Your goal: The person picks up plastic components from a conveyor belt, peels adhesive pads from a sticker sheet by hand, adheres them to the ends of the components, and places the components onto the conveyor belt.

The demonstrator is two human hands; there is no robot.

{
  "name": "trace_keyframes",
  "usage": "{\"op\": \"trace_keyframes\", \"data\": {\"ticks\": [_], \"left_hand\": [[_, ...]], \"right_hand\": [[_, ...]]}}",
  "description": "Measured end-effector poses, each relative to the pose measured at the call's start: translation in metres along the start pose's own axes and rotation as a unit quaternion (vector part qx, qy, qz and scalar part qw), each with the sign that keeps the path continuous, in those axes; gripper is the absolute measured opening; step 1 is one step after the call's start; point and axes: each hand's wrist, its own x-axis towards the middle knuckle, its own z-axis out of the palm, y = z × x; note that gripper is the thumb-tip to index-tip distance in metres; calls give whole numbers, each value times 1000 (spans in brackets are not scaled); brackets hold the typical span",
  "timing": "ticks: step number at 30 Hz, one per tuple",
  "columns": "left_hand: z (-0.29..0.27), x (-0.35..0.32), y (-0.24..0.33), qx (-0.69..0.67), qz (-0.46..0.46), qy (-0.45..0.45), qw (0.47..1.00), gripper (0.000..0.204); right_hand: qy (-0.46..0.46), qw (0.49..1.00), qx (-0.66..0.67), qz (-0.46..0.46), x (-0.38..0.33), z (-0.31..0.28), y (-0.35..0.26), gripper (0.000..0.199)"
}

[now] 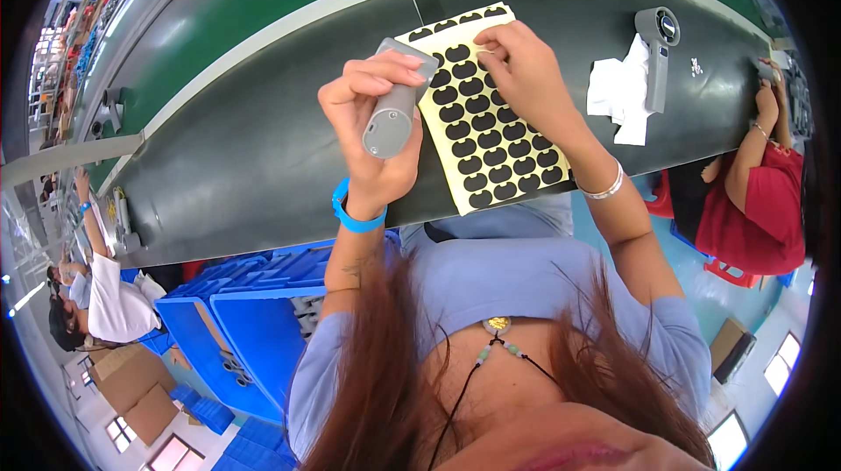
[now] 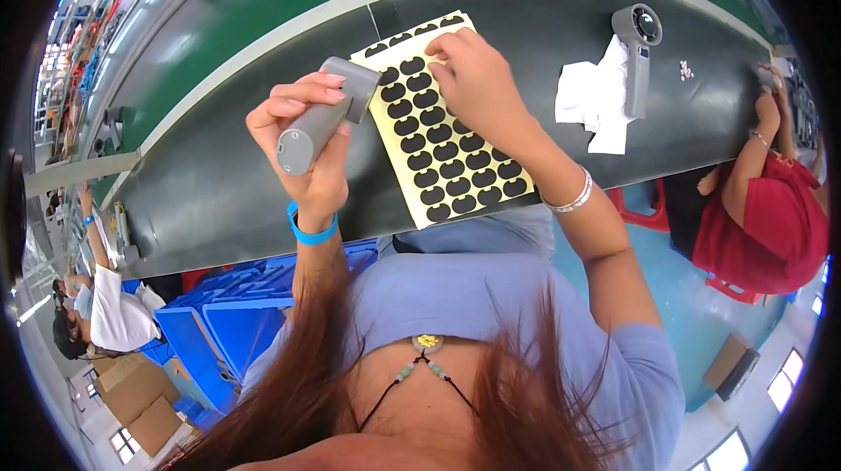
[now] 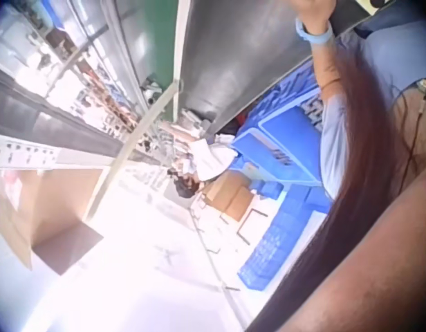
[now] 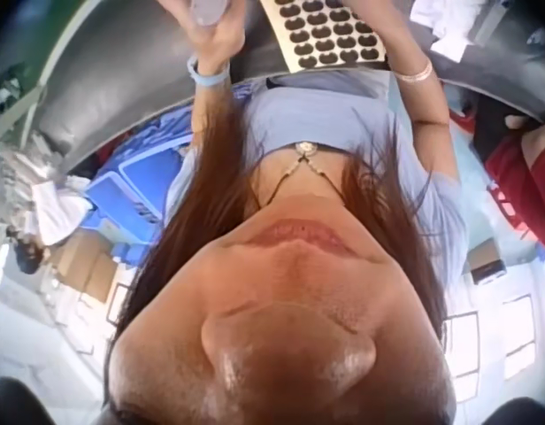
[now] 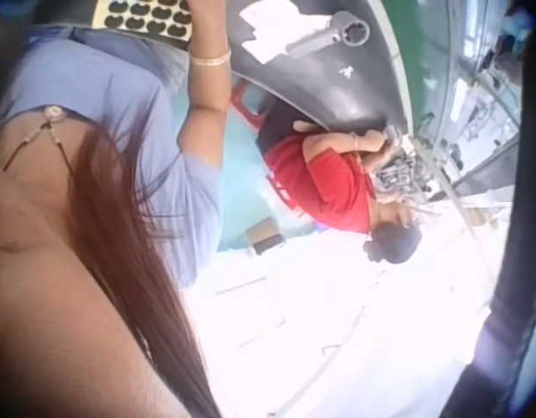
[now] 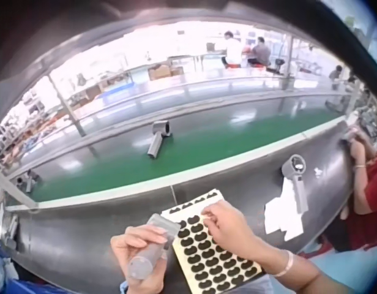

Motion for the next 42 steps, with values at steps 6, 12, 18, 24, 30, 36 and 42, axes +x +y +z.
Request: {"op": "trace_keyframes", "data": {"ticks": [6,12,18,24,30,36,42], "left_hand": [[-3,-13,-7,-23,-48,-40,998,42],[-4,-19,-20,-51,-57,-19,997,41],[-2,-19,-24,-92,-37,10,995,44],[-4,-17,-24,-56,-20,0,998,50],[3,-13,-11,-58,-33,-41,997,49],[7,-8,21,266,-7,-52,963,41],[11,-16,29,129,-94,-35,986,42]], "right_hand": [[4,996,-86,-27,2,24,0,14],[-10,997,-72,19,8,23,-2,11],[-29,998,-52,29,7,21,1,7],[-53,973,203,98,4,-21,-17,3],[4,946,324,17,-19,-51,-74,9],[8,940,339,-37,-39,-56,-92,32],[-28,923,383,10,-45,-50,-97,28]]}}
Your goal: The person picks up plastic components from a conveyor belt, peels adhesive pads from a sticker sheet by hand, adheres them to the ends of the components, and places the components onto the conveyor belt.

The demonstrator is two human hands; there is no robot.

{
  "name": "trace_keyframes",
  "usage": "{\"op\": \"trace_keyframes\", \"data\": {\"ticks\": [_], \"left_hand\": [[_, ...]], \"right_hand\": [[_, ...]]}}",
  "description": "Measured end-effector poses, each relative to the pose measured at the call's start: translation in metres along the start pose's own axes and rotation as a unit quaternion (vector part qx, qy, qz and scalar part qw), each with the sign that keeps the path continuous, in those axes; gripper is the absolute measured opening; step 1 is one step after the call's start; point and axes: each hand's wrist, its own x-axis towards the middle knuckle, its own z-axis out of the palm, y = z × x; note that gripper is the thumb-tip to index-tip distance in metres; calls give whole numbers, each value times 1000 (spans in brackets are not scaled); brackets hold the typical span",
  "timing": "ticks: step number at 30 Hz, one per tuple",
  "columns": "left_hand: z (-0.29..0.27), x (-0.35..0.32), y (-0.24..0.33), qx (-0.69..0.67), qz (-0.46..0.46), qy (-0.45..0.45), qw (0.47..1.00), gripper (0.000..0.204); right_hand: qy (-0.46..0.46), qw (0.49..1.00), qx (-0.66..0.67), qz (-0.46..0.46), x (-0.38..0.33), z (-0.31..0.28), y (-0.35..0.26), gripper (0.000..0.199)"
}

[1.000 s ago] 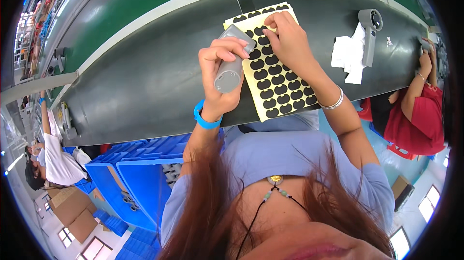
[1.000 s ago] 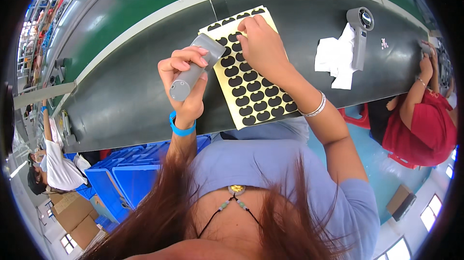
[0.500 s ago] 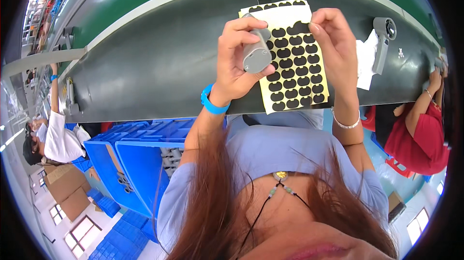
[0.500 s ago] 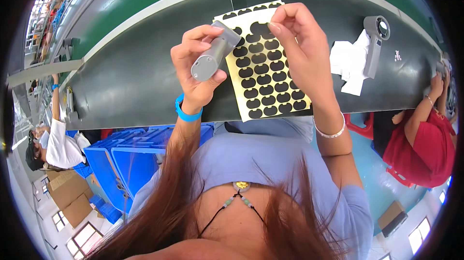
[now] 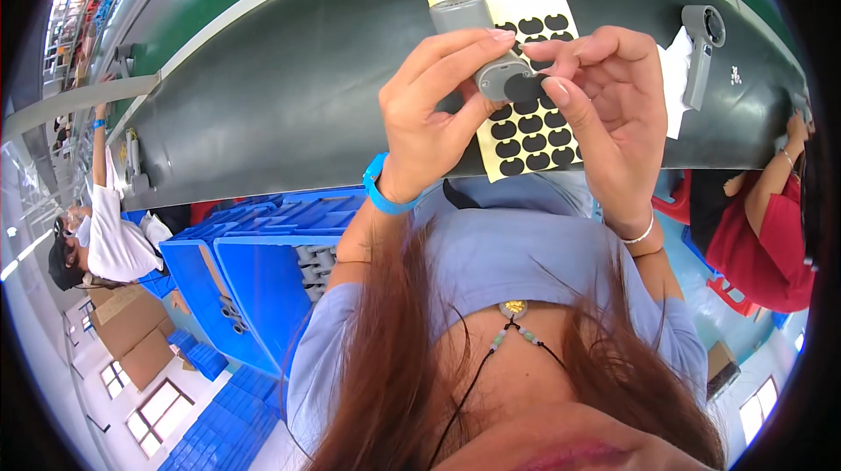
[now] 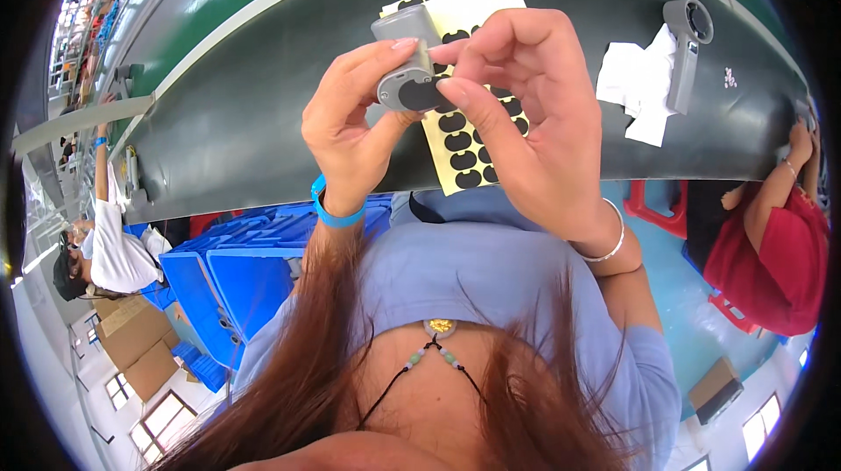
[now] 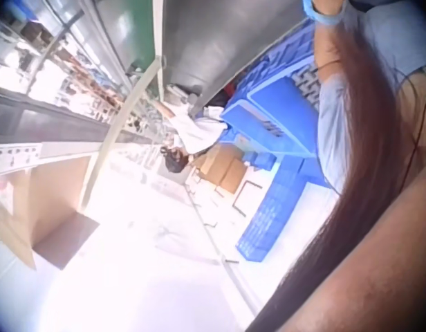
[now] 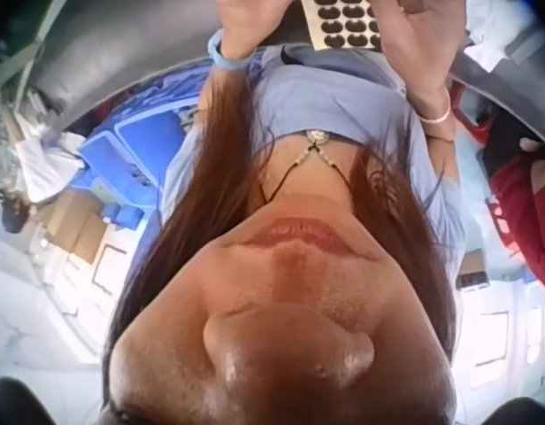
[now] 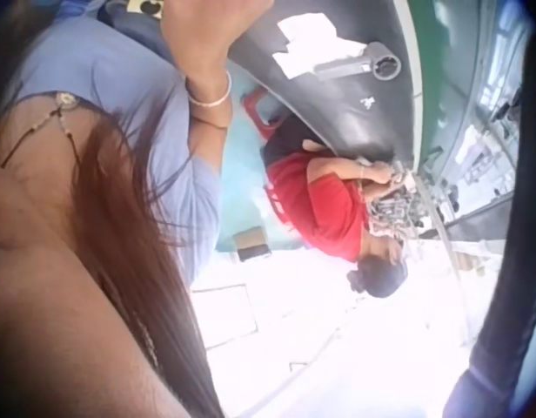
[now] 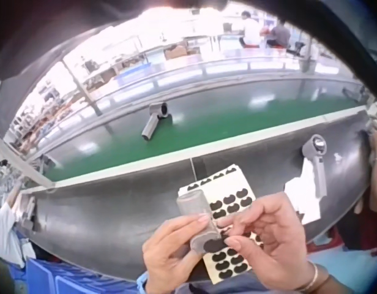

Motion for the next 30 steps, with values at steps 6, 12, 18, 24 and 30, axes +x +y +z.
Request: {"op": "trace_keyframes", "data": {"ticks": [6,12,18,24,30], "left_hand": [[-3,-5,5,-144,-71,-12,987,45],[-8,-6,6,-225,-107,-45,967,49],[-9,-6,3,-248,-99,-61,962,48],[-12,-3,5,-227,-99,-72,966,46],[-11,-2,4,-232,-92,-70,966,45]], "right_hand": [[-1,1000,5,3,-1,4,-3,28],[-2,1000,2,18,-2,6,-5,29],[2,1000,-16,21,-3,7,-5,28],[1,999,-29,23,0,7,-8,28],[0,999,-35,9,1,5,-4,28]]}}
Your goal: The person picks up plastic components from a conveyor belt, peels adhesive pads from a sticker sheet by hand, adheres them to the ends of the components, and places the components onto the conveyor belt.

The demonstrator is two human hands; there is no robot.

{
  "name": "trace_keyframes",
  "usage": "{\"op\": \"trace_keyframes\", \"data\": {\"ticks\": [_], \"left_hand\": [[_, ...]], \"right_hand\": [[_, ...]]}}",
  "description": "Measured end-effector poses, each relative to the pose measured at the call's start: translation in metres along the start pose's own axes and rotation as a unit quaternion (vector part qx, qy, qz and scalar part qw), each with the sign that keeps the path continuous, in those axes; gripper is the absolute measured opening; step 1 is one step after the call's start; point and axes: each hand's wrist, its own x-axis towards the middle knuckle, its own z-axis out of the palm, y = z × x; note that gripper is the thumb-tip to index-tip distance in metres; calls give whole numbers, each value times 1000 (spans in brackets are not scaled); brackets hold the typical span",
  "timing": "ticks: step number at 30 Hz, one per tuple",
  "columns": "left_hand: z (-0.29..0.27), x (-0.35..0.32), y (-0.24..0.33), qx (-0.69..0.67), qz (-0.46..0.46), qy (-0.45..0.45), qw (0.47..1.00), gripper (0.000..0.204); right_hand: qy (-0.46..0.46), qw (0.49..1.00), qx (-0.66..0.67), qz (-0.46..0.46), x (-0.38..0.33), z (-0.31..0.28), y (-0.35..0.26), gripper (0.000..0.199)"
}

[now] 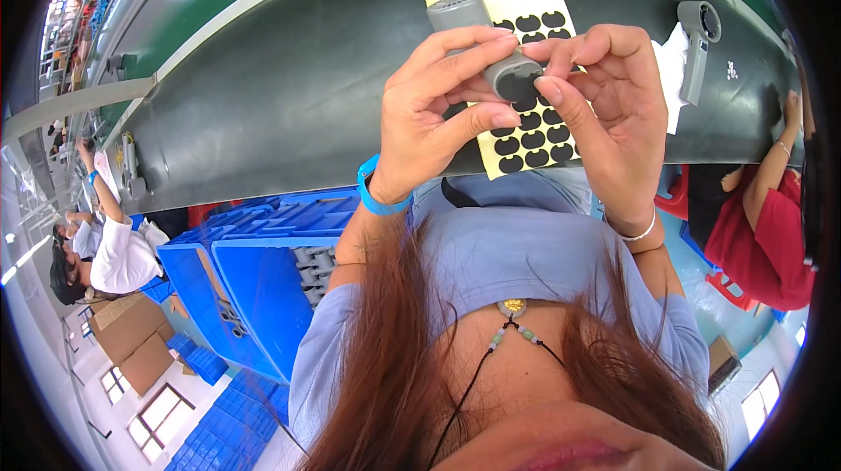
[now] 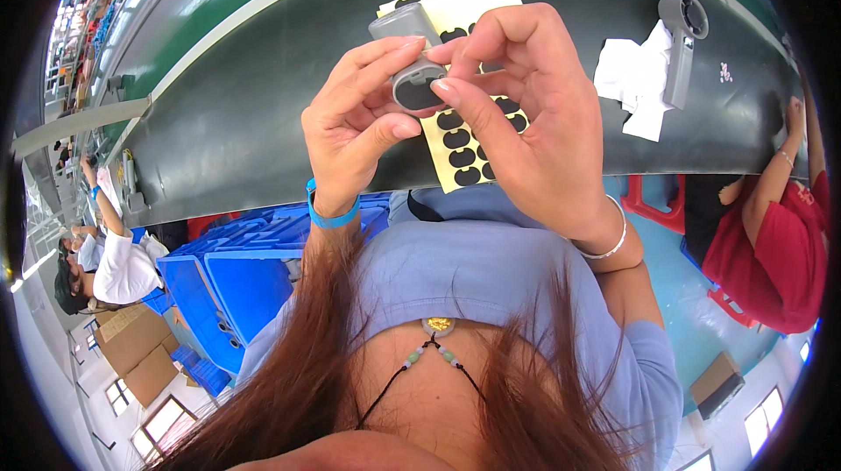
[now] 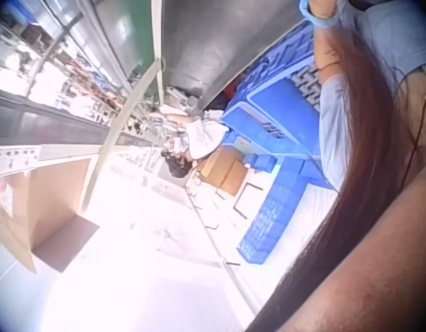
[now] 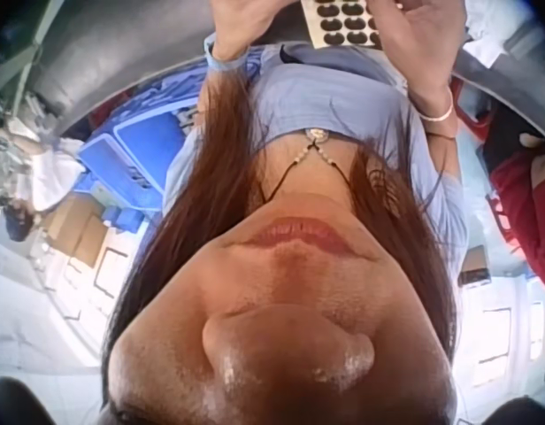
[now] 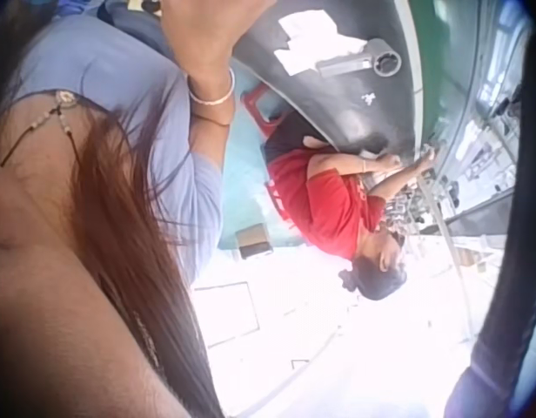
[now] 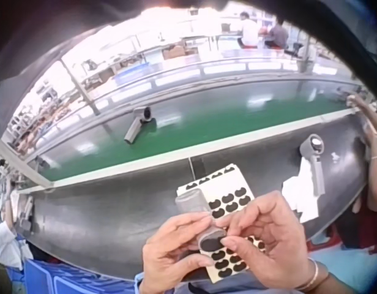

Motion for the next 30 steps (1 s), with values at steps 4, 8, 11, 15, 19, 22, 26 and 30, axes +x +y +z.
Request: {"op": "trace_keyframes", "data": {"ticks": [4,8,11,15,19,22,26,30], "left_hand": [[0,-1,-2,-5,0,6,1000,43],[-1,-2,-2,-4,-1,9,1000,42],[0,0,-1,-8,3,7,1000,41],[0,0,-3,-2,-2,10,1000,40],[1,0,-5,10,2,14,1000,39],[2,1,-5,12,2,14,1000,39],[2,1,-6,12,-1,13,1000,39],[2,0,-5,11,-2,13,1000,39]], "right_hand": [[-2,1000,4,-3,0,0,0,28],[-5,1000,10,21,0,2,-6,27],[-1,1000,10,24,0,1,-9,27],[-6,1000,9,19,0,1,-7,27],[-6,1000,2,24,1,0,-7,27],[-7,1000,-1,20,2,-2,-6,27],[-8,1000,-7,16,1,-2,-6,27],[-4,999,-21,26,1,-1,-9,27]]}}
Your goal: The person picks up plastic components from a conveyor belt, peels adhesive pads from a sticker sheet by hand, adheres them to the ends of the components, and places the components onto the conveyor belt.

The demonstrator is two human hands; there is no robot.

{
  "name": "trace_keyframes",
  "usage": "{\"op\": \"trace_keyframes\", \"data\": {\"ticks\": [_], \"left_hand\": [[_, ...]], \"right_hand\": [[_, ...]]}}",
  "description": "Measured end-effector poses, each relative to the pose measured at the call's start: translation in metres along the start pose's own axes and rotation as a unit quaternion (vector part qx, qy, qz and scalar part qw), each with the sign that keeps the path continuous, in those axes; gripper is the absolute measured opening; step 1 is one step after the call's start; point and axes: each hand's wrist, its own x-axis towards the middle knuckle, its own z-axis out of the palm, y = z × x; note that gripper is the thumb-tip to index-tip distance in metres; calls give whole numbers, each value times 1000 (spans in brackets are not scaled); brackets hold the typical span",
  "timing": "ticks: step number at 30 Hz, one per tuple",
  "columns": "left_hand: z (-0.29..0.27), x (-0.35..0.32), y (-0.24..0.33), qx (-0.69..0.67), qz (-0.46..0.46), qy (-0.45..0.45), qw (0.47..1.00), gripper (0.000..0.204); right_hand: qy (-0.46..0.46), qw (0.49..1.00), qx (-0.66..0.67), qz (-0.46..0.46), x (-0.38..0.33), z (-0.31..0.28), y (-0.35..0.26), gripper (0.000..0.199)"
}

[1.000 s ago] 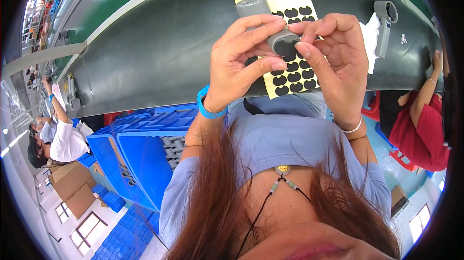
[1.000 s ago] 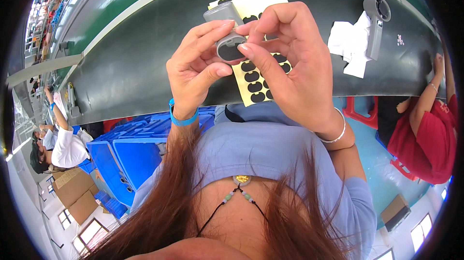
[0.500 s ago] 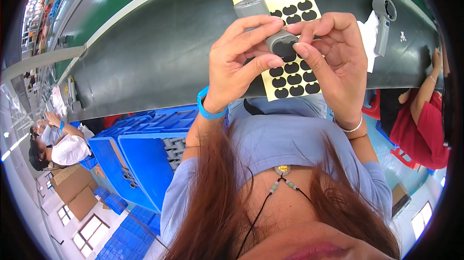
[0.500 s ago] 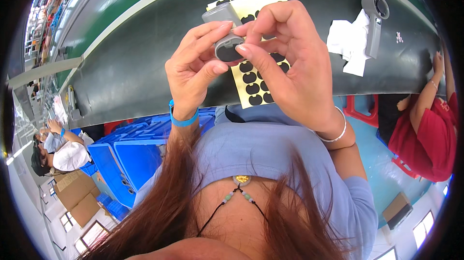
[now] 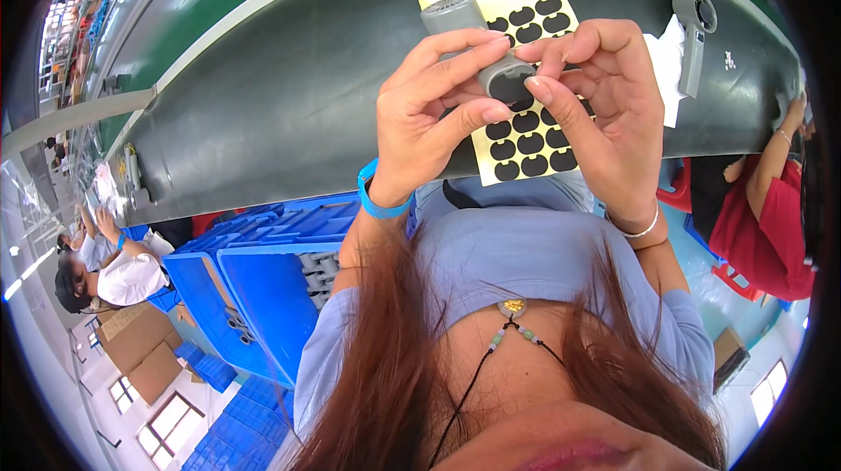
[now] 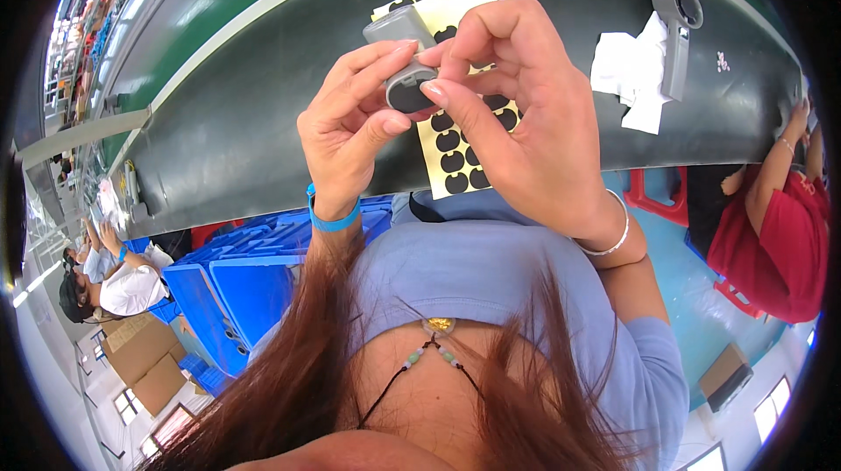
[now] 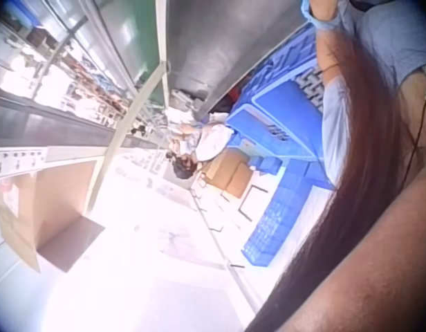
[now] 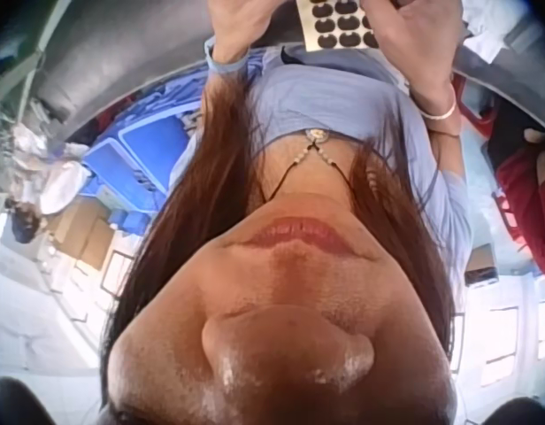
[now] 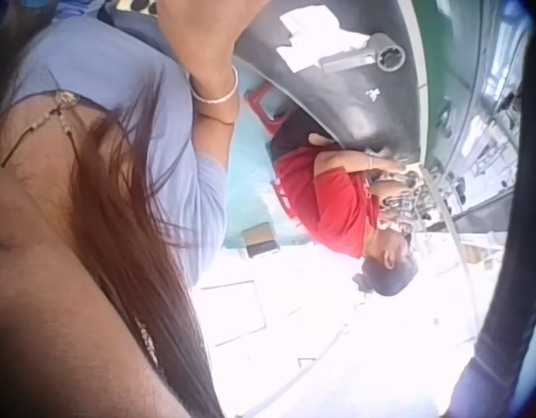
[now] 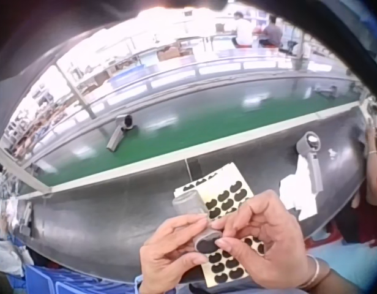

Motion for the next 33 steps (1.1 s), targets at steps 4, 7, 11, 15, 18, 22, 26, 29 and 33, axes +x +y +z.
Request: {"op": "trace_keyframes", "data": {"ticks": [4,7,11,15,18,22,26,29,33], "left_hand": [[0,0,0,2,-2,3,1000,39],[0,-1,1,4,-10,4,1000,38],[1,-1,3,-1,-2,18,1000,36],[1,-1,4,-3,-8,13,1000,35],[2,-1,4,5,0,11,1000,35],[1,-2,6,10,-1,9,1000,34],[0,-1,9,50,2,-6,999,33],[-1,-2,9,58,-2,-11,998,33],[1,-4,3,18,11,17,1000,33]], "right_hand": [[0,1000,-14,5,-1,0,-1,27],[2,1000,-24,1,-1,1,-1,28],[-11,995,-93,-19,-1,1,-3,28],[2,987,-158,-31,-1,0,-6,27],[14,975,-214,-59,0,0,-8,28],[32,967,-243,-77,0,2,-8,31],[33,965,-249,-78,0,1,-9,31],[30,958,-267,-96,0,1,-12,31],[37,934,-339,-108,7,-2,-13,31]]}}
